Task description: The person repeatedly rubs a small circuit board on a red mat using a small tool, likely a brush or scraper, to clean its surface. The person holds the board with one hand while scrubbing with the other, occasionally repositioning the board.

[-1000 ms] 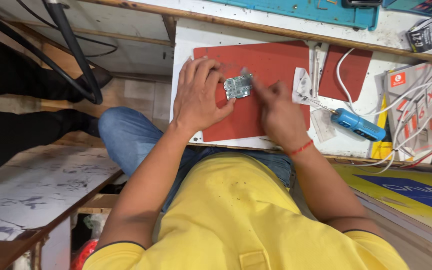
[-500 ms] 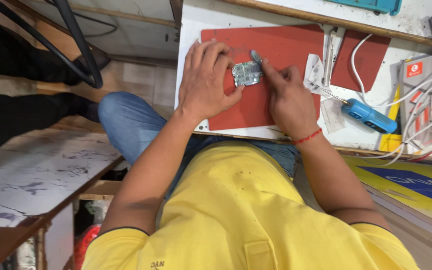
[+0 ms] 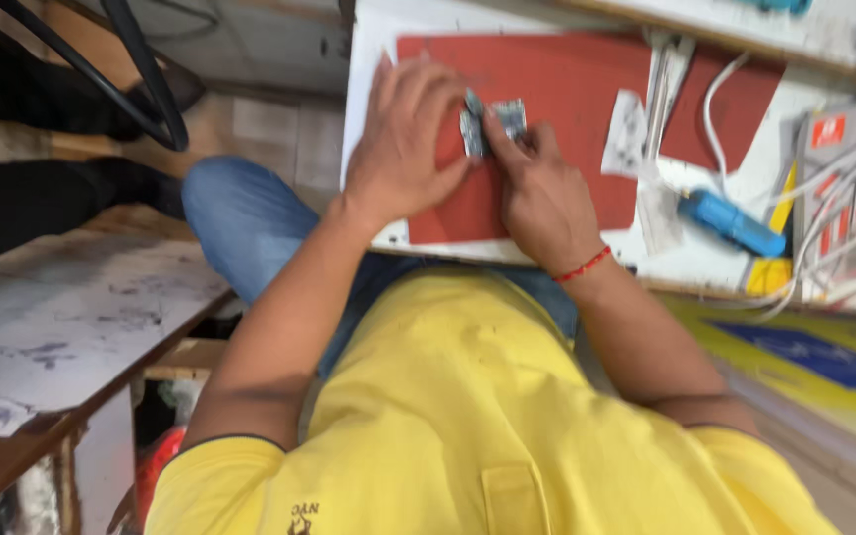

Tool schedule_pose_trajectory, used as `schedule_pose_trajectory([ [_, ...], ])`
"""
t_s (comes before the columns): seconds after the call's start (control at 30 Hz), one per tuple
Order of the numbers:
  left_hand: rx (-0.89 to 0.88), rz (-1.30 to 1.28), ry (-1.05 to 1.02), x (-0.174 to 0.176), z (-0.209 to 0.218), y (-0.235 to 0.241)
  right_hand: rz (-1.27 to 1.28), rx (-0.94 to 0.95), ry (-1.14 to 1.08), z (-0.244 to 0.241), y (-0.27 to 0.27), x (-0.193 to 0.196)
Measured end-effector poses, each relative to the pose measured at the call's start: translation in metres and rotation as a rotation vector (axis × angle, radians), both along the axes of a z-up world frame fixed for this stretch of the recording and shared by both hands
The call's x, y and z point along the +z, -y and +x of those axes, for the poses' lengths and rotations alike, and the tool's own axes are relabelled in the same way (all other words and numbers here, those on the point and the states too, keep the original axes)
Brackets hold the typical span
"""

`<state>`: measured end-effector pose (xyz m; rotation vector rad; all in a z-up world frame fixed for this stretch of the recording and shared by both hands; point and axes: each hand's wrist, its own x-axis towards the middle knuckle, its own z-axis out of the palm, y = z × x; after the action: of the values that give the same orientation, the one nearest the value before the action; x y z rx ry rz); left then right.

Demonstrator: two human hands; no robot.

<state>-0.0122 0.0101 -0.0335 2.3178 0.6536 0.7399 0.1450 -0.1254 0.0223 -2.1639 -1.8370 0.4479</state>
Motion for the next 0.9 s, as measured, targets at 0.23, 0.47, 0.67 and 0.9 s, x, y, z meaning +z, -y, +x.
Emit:
schedule_pose_trajectory([
  [0.23, -0.004, 0.037, -0.014, -0.005, -0.005, -0.001, 0.056, 0.015, -0.027, 0.017, 0.014, 0.001],
  [0.47, 0.008, 0.066, -0.032, 0.001, 0.000, -0.002, 0.039, 0.022, -0.053, 0.023, 0.007, -0.012],
  [0.67, 0.009, 0.085, -0.027, 0.000, 0.001, -0.004, 0.174, -0.069, 0.031, 0.056, 0.014, 0.025],
  [0.9, 0.029, 0.073, -0.034, -0.004, -0.001, 0.000, -0.061, 0.027, 0.061, 0.046, 0.001, 0.018],
])
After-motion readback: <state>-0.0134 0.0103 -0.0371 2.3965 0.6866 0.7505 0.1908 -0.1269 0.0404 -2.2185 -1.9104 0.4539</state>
